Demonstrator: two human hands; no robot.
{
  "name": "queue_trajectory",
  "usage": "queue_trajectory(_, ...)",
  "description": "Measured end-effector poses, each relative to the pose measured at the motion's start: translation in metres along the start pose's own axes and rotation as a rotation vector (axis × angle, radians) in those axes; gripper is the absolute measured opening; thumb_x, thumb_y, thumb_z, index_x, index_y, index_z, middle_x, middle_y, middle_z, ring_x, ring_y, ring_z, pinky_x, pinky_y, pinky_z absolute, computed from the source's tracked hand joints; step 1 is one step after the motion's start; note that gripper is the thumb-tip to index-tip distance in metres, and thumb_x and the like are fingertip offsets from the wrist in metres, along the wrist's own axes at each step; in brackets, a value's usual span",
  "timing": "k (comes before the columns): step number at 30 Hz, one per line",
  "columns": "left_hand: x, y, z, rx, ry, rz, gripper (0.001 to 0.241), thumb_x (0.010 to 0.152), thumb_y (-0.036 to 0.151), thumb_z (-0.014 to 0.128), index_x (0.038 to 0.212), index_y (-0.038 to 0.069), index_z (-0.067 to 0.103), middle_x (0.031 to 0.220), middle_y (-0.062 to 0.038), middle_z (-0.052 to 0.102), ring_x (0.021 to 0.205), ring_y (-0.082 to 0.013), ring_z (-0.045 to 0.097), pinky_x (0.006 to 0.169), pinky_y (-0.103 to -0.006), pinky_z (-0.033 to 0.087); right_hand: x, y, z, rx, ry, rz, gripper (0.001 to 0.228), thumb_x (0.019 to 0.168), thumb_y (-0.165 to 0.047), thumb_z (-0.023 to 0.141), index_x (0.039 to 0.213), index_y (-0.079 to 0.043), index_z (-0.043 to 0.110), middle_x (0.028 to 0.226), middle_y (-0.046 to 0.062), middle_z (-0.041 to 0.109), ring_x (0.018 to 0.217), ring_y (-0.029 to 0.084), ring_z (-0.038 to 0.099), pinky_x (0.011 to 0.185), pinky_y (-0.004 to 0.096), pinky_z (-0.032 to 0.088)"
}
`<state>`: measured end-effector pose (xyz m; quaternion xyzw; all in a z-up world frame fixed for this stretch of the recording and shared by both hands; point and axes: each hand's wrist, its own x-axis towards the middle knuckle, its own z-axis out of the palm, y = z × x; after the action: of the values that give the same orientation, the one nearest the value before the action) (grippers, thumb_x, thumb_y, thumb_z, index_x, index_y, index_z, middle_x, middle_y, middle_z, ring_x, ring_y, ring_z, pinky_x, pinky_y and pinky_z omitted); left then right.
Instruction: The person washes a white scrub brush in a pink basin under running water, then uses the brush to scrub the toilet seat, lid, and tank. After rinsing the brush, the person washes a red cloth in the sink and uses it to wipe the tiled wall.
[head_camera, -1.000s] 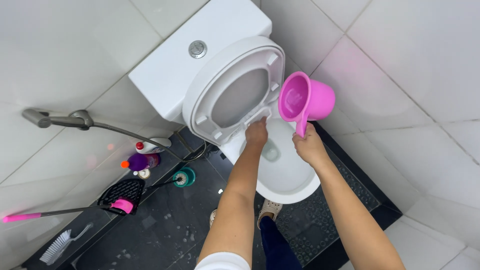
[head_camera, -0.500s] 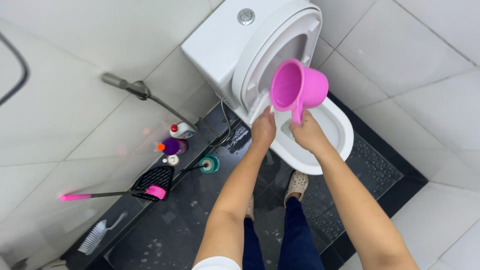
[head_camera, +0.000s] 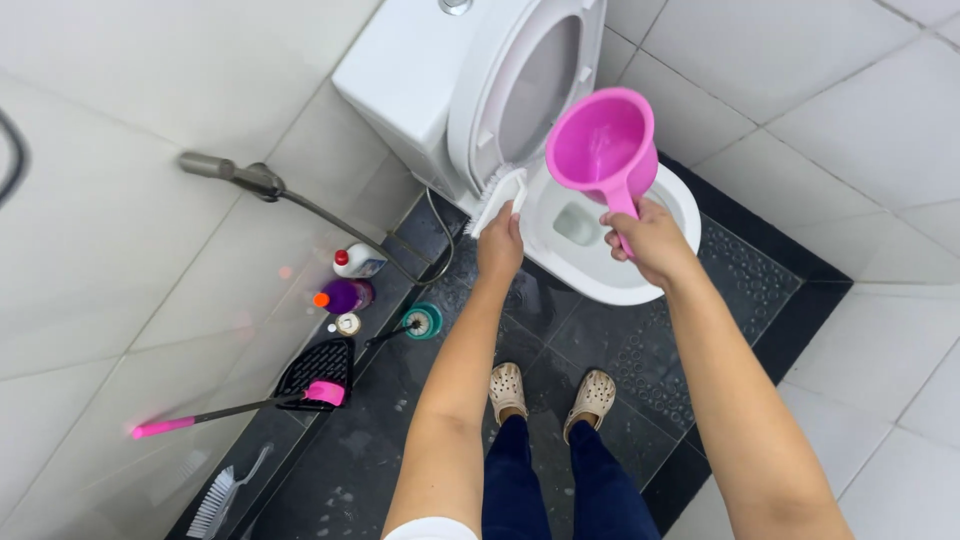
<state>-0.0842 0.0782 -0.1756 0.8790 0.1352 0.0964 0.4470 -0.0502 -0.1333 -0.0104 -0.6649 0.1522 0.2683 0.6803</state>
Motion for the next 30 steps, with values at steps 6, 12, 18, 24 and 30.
queue_trajectory(6,-0.023,-0.085,0.102,-0.146,-0.071,-0.107,0.032,0.097,0.018,0.062,0.126,0.005,0.07,0.109,-0.025,0.072,0.104,-0.0443,0.069,0.09,-0.0472,0.055,0.017,0.099,-0.035,-0.077,0.106,0.161,0.052,0.093,-0.002,0.059,0.14,0.01,0.041,0.075,0.008,0.056,0.056,0.012,0.052,0.045,0.022,0.045)
queue_trajectory(12,-0.028,-0.17,0.164,-0.032,-0.228,-0.185,0.034,0.097,0.021,0.061,0.129,0.01,0.068,0.119,-0.023,0.071,0.11,-0.0426,0.068,0.097,-0.047,0.052,0.024,0.191,-0.069,-0.143,0.14,0.241,0.051,0.094,-0.007,0.063,0.139,0.01,0.044,0.073,0.007,0.057,0.059,0.013,0.054,0.05,0.025,0.046)
queue_trajectory(18,-0.089,-0.141,0.215,-0.024,-0.253,-0.366,0.041,0.106,0.022,0.049,0.145,0.016,0.058,0.124,-0.024,0.068,0.116,-0.0421,0.065,0.1,-0.0468,0.05,0.01,0.256,-0.112,-0.14,0.189,0.197,0.045,0.094,-0.011,0.065,0.133,0.006,0.053,0.073,0.005,0.056,0.06,0.013,0.053,0.051,0.027,0.045)
queue_trajectory(24,-0.133,-0.078,0.256,-0.049,-0.447,-0.252,0.037,0.1,0.023,0.058,0.135,0.017,0.066,0.119,-0.024,0.071,0.112,-0.0406,0.067,0.098,-0.0457,0.051,-0.027,0.261,-0.155,-0.094,0.326,0.202,0.048,0.093,-0.008,0.062,0.137,0.005,0.048,0.078,0.003,0.059,0.061,0.01,0.053,0.051,0.026,0.045)
queue_trajectory(30,-0.162,-0.059,0.294,-0.143,-0.165,-0.376,0.041,0.104,0.021,0.052,0.144,0.018,0.057,0.118,-0.024,0.07,0.107,-0.0388,0.07,0.093,-0.0431,0.056,-0.052,0.272,-0.211,-0.021,0.404,0.213,0.049,0.094,-0.006,0.062,0.139,0.007,0.047,0.079,0.005,0.056,0.062,0.011,0.053,0.051,0.026,0.044)
